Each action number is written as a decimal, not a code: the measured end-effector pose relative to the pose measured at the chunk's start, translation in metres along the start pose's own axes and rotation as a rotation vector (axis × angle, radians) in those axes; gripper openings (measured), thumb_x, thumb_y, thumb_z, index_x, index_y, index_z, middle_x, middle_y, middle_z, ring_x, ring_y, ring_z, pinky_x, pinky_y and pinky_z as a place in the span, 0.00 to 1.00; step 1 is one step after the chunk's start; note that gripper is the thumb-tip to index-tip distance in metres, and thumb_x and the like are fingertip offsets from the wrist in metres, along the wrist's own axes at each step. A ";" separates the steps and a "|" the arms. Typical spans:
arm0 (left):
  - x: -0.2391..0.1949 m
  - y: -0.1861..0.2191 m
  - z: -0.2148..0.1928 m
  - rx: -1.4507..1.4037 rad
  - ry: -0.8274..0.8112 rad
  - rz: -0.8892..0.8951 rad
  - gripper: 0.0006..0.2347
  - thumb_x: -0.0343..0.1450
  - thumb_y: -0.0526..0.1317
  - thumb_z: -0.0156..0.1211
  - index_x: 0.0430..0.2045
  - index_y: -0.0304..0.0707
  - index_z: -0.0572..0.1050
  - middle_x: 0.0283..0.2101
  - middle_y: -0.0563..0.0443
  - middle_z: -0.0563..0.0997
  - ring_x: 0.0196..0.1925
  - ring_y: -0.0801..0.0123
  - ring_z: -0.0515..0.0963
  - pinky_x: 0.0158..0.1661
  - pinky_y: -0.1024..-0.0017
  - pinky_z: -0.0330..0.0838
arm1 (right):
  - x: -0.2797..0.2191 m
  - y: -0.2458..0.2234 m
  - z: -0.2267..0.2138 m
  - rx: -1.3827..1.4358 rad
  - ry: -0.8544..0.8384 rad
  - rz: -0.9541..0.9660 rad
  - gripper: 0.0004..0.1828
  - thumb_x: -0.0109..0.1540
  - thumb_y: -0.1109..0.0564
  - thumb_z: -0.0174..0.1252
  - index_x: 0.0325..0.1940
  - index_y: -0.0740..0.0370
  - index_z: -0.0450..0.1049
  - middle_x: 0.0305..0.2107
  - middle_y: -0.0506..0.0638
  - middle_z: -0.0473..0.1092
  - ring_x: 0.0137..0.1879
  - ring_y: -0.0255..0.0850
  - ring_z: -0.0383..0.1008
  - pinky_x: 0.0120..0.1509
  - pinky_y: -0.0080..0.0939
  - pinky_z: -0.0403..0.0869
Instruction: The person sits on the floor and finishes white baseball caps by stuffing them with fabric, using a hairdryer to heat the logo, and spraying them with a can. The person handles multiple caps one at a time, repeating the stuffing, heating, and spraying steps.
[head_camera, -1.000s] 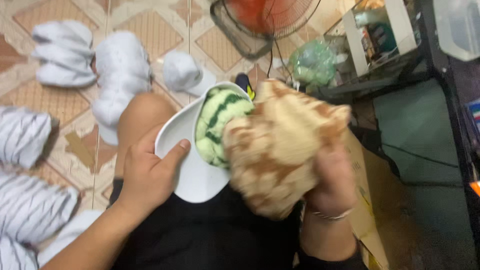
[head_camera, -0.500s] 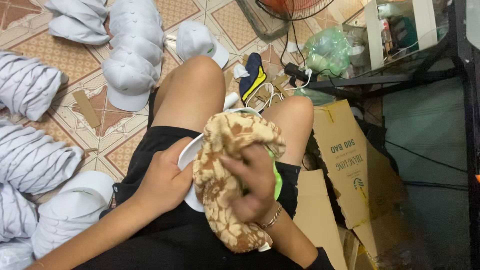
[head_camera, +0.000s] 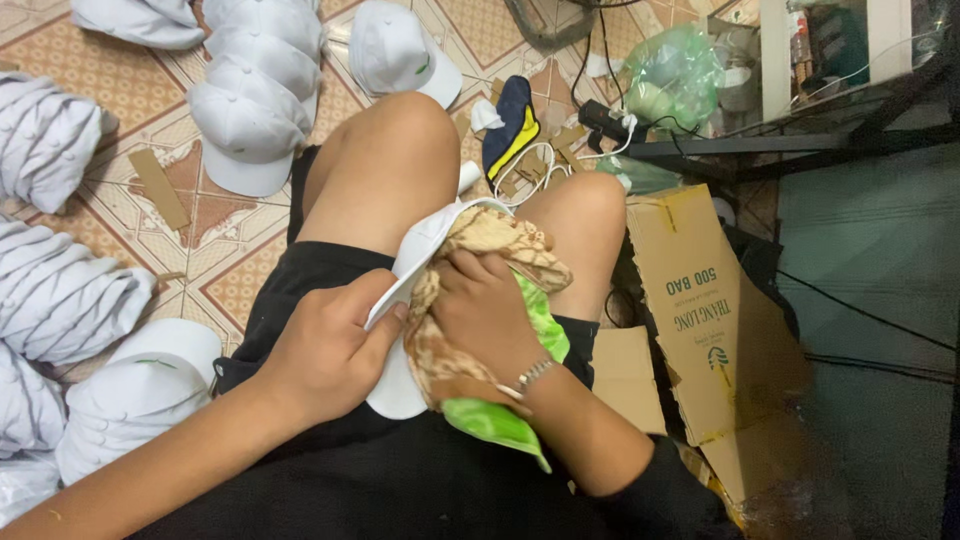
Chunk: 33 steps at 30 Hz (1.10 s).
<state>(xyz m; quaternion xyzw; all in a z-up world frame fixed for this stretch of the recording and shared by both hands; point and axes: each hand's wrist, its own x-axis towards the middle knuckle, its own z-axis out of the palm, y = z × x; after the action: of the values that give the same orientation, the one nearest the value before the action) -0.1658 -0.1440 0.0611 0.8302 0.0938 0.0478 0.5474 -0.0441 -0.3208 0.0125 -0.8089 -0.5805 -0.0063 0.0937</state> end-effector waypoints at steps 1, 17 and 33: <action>0.000 0.001 0.000 0.011 0.018 0.030 0.03 0.70 0.34 0.56 0.31 0.32 0.73 0.21 0.35 0.76 0.27 0.42 0.79 0.27 0.56 0.69 | 0.006 -0.003 0.003 -0.014 -0.016 0.011 0.13 0.50 0.47 0.61 0.26 0.59 0.79 0.32 0.49 0.73 0.50 0.45 0.73 0.52 0.47 0.66; -0.019 0.030 -0.001 0.060 -0.042 0.014 0.09 0.66 0.37 0.61 0.34 0.31 0.73 0.20 0.35 0.77 0.25 0.42 0.81 0.25 0.56 0.72 | -0.051 -0.026 -0.053 0.436 0.066 0.016 0.20 0.57 0.57 0.61 0.52 0.67 0.78 0.53 0.62 0.75 0.65 0.58 0.73 0.75 0.66 0.57; -0.022 0.035 0.028 0.012 -0.403 -0.184 0.42 0.66 0.33 0.54 0.69 0.17 0.31 0.17 0.30 0.76 0.19 0.40 0.79 0.25 0.51 0.75 | -0.031 0.006 -0.033 0.164 -0.107 -0.096 0.15 0.52 0.58 0.61 0.43 0.62 0.78 0.41 0.55 0.76 0.54 0.53 0.75 0.70 0.57 0.67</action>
<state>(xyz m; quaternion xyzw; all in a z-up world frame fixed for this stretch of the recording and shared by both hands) -0.1784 -0.1871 0.0826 0.8143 0.0584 -0.1698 0.5520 -0.0455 -0.3570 0.0402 -0.7690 -0.6212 0.0799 0.1278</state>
